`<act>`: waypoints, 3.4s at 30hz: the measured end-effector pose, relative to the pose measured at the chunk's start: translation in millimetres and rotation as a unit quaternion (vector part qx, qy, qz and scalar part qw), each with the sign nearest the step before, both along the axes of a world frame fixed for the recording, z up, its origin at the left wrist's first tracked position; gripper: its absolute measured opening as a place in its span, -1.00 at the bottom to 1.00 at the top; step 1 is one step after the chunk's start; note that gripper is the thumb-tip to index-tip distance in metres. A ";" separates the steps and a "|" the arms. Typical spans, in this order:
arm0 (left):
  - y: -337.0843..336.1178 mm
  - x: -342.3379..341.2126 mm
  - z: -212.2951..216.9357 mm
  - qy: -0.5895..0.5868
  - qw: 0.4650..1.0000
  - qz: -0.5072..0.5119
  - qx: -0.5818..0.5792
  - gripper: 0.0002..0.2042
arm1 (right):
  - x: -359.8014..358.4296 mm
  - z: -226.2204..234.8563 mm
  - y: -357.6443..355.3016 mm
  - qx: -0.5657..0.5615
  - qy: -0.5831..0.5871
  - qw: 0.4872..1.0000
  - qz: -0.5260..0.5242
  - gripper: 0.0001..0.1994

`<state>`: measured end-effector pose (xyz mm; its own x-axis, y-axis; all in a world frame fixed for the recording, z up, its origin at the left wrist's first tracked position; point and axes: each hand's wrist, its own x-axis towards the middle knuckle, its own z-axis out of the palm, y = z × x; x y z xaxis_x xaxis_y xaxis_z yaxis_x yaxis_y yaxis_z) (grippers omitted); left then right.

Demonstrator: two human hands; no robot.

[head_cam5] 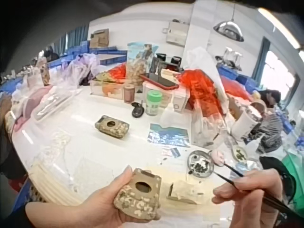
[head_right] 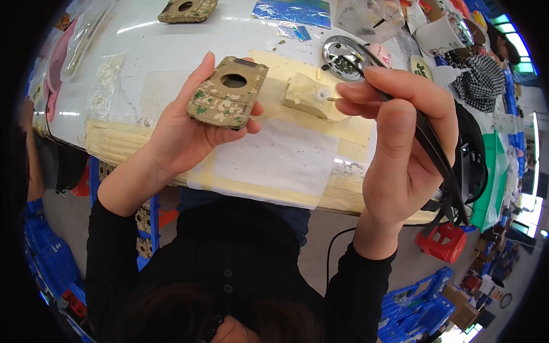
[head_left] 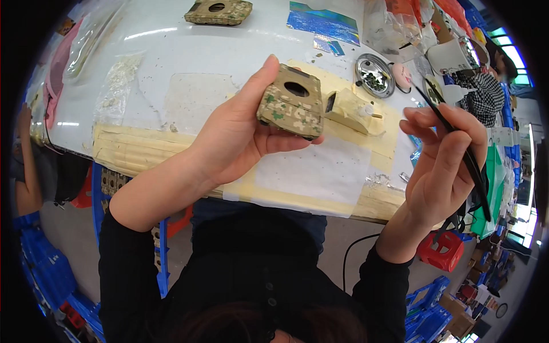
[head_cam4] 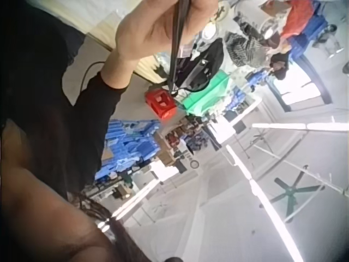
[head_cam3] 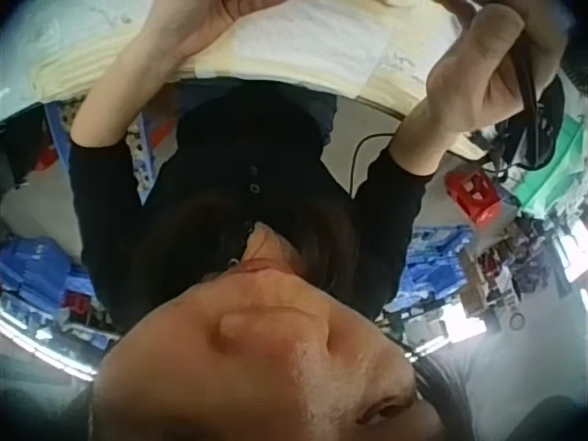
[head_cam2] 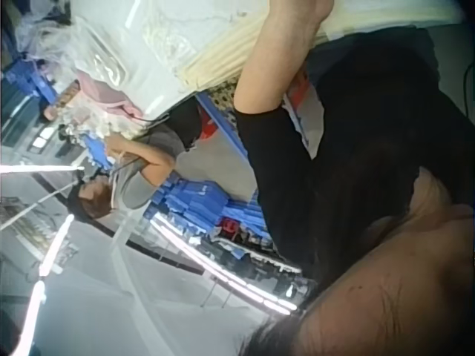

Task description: The recorder is applying holographic stickers and using a detailing tool to decorate a toy tank turret.

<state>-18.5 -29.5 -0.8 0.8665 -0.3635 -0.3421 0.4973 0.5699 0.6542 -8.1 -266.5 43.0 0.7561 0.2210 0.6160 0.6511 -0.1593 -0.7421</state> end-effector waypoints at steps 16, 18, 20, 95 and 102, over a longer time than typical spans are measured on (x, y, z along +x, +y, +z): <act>9.1 5.3 -13.0 -0.044 0.997 0.002 -0.065 -0.37 | 5.5 -22.4 -10.2 -0.288 -0.098 0.927 -0.217 -0.84; 11.9 6.7 -14.9 -0.046 0.996 -0.003 -0.071 -0.37 | 8.6 -24.9 -11.0 -0.306 -0.131 0.922 -0.199 -0.82; 12.3 7.6 -16.6 -0.049 0.996 -0.008 -0.074 -0.36 | 10.5 -27.2 -10.3 -0.314 -0.138 0.917 -0.201 -0.80; 29.3 12.5 -25.5 -0.107 0.971 0.011 -0.212 -0.47 | -46.7 -44.3 0.8 -0.131 0.033 0.982 -0.131 -0.24; 25.7 6.4 -24.6 -0.115 0.982 0.030 -0.149 -0.47 | -55.5 -50.4 16.4 -0.110 0.168 0.980 0.015 -0.74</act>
<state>-12.1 -3.8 -25.5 0.9317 -0.3627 -0.0208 0.3147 0.7770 0.5453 -63.6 -250.0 -7.4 0.8995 0.3446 0.2685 0.3824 -0.3238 -0.8654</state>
